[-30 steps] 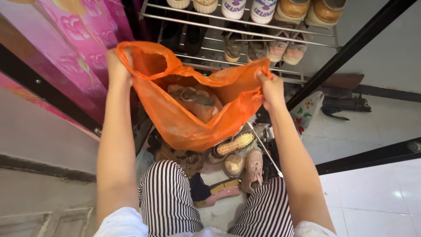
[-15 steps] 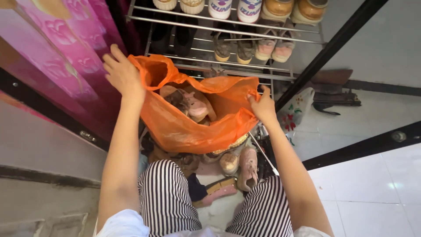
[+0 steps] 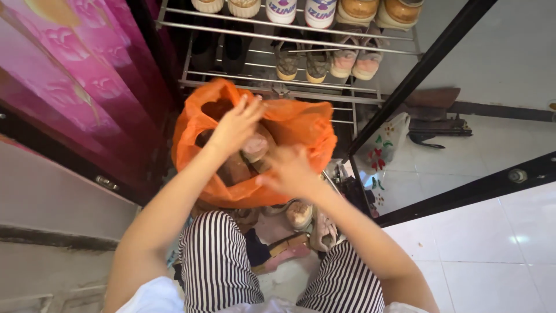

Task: Organizing various shoes and sandals from a pile into a plastic bag and onto a rack.

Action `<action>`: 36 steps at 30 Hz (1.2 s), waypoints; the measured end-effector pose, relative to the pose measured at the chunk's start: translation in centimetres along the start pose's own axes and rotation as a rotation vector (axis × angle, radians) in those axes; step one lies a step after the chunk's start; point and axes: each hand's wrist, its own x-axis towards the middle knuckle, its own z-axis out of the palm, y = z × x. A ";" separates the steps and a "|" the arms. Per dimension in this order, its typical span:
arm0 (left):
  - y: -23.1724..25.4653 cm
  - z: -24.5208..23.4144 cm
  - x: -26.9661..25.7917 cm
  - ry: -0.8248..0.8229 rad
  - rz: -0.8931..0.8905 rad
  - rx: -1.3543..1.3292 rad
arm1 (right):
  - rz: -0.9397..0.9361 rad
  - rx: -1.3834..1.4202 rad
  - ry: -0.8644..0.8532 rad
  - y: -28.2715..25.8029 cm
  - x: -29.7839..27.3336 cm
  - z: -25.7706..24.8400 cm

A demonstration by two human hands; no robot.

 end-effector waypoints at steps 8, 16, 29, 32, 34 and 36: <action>-2.9 10.1 -0.5 -0.633 -0.179 0.323 | -0.147 -0.136 -0.549 0.6 -7.7 11.0; -1.9 5.4 1.0 -0.769 -0.250 0.302 | -0.169 -0.117 -0.769 1.6 -9.0 11.3; 8.6 -8.6 1.0 -0.637 -0.260 -0.777 | 0.589 1.145 -0.088 12.3 -7.4 -5.9; 11.3 -9.1 0.5 -0.716 -0.067 -0.989 | 0.842 1.077 0.052 18.1 -11.5 -1.6; 13.8 -7.3 0.3 -0.752 -0.016 -0.952 | 0.989 0.977 -0.017 18.3 -13.4 1.7; 15.6 -6.1 0.3 -0.787 0.038 -0.915 | 1.137 0.870 -0.084 20.2 -16.3 6.9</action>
